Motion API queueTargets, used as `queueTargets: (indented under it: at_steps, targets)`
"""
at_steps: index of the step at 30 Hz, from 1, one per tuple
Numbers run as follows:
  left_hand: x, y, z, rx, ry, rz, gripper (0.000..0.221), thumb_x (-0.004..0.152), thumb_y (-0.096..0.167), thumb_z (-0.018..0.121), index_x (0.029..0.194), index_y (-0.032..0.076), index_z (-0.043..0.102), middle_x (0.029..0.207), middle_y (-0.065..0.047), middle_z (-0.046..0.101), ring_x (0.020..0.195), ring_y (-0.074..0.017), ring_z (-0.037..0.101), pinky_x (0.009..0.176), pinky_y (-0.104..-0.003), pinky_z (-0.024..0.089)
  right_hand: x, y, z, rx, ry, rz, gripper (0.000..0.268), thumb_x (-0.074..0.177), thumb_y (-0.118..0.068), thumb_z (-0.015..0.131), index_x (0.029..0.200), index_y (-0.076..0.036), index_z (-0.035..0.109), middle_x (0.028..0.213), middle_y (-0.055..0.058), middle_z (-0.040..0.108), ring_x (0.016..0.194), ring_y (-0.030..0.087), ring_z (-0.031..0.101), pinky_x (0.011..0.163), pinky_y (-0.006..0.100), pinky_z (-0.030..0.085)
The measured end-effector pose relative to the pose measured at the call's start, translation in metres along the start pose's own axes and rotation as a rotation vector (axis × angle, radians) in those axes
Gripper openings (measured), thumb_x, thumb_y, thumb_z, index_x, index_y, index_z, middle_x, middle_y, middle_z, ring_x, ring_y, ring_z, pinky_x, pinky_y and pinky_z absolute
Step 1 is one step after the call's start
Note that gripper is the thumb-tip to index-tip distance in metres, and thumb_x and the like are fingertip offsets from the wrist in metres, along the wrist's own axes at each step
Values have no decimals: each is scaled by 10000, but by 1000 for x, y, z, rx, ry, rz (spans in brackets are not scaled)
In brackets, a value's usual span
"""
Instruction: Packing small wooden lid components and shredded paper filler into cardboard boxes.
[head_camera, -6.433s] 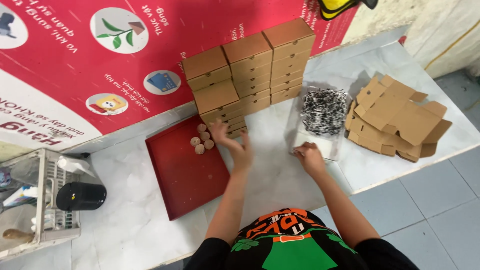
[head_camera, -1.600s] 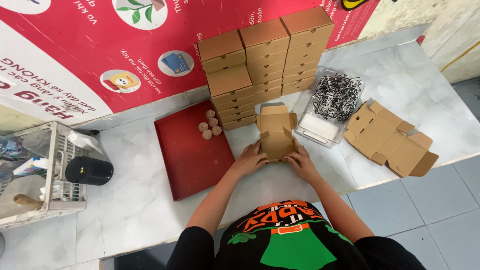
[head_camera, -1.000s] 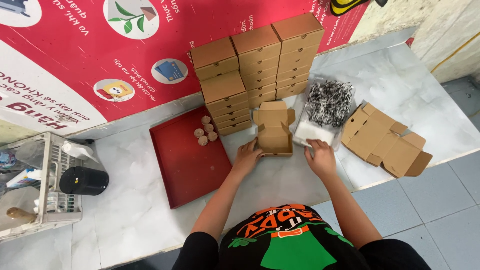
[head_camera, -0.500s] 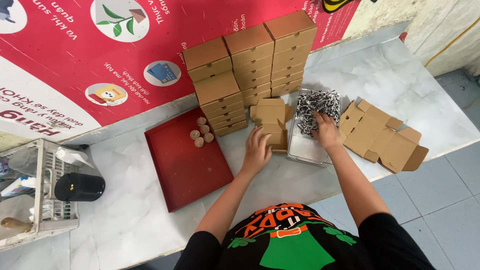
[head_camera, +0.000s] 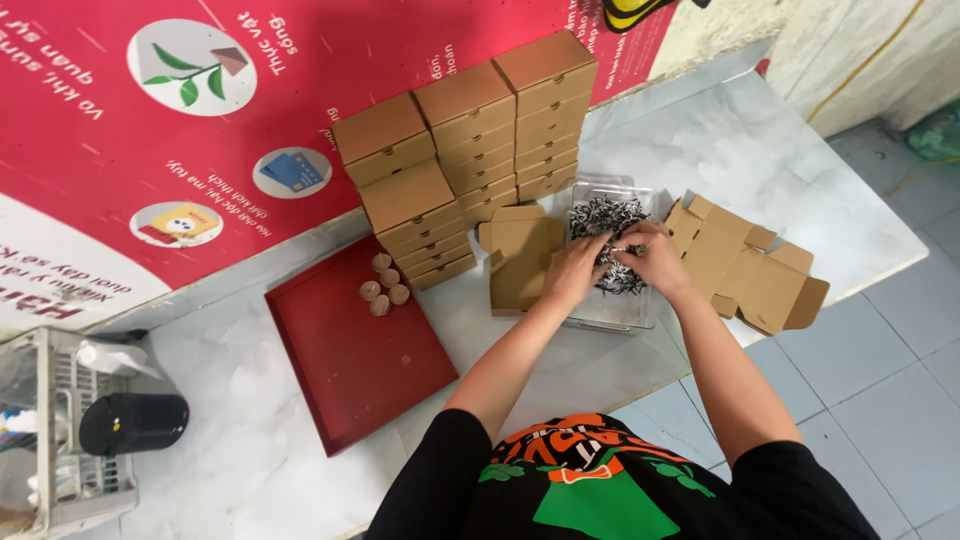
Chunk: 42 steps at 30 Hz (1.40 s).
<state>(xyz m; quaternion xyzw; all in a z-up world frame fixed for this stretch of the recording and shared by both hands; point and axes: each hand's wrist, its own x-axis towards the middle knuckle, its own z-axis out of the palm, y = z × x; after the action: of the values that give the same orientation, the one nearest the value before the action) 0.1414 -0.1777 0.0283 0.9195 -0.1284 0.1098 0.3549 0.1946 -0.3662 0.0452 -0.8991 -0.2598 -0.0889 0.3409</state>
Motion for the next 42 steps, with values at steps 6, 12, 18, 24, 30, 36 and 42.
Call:
queueTargets:
  at_steps: [6,12,18,24,30,36,42]
  targets:
    - [16,-39,44,129,-130,-136,211,896,65,676,1081,127,757,1110,-142,726,1018,-361,708,901,-491,569,-5,-7,-30,368,-17,214,130,944,-96,736,1058,-55,782,1064,58,745,954,180,689,817,336,553]
    - [12,35,-22,145,195,41,654,649,155,816,1260,2,637,1153,-255,669,1016,-444,659,750,-568,540,-1,51,-9,677,88,365,172,937,-24,721,1105,14,724,989,47,760,877,89,697,794,249,579]
    - [2,-1,53,10,-107,-86,213,943,204,686,1130,102,695,1076,-163,742,1011,-394,718,860,-521,572,15,22,-19,695,17,326,194,961,26,672,1151,24,712,990,72,755,878,115,705,781,267,591]
    - [8,-50,122,310,-318,-140,232,938,212,651,1130,106,725,1178,-161,729,1114,-352,690,955,-502,546,40,-55,-93,791,62,206,148,1013,10,674,1158,22,701,1016,85,746,911,144,737,814,275,583]
    - [1,-27,71,221,-98,87,594,766,331,762,1272,47,635,1278,-184,663,1121,-359,619,892,-500,488,46,-101,-119,1028,-10,117,105,1028,12,657,1132,15,670,1077,82,747,920,148,737,857,311,596]
    - [-43,-16,-59,-211,-227,-356,357,969,248,691,1325,232,708,1120,-134,753,997,-271,712,891,-396,556,45,-117,-69,871,-196,71,156,1024,13,649,1165,6,713,1041,64,749,928,113,696,856,272,557]
    - [-91,-99,-88,-538,65,-338,354,961,48,626,1306,119,663,1318,-100,704,1118,-205,704,926,-340,584,39,-107,26,885,-434,106,149,988,-25,648,1127,-29,703,1046,16,753,938,76,690,837,239,560]
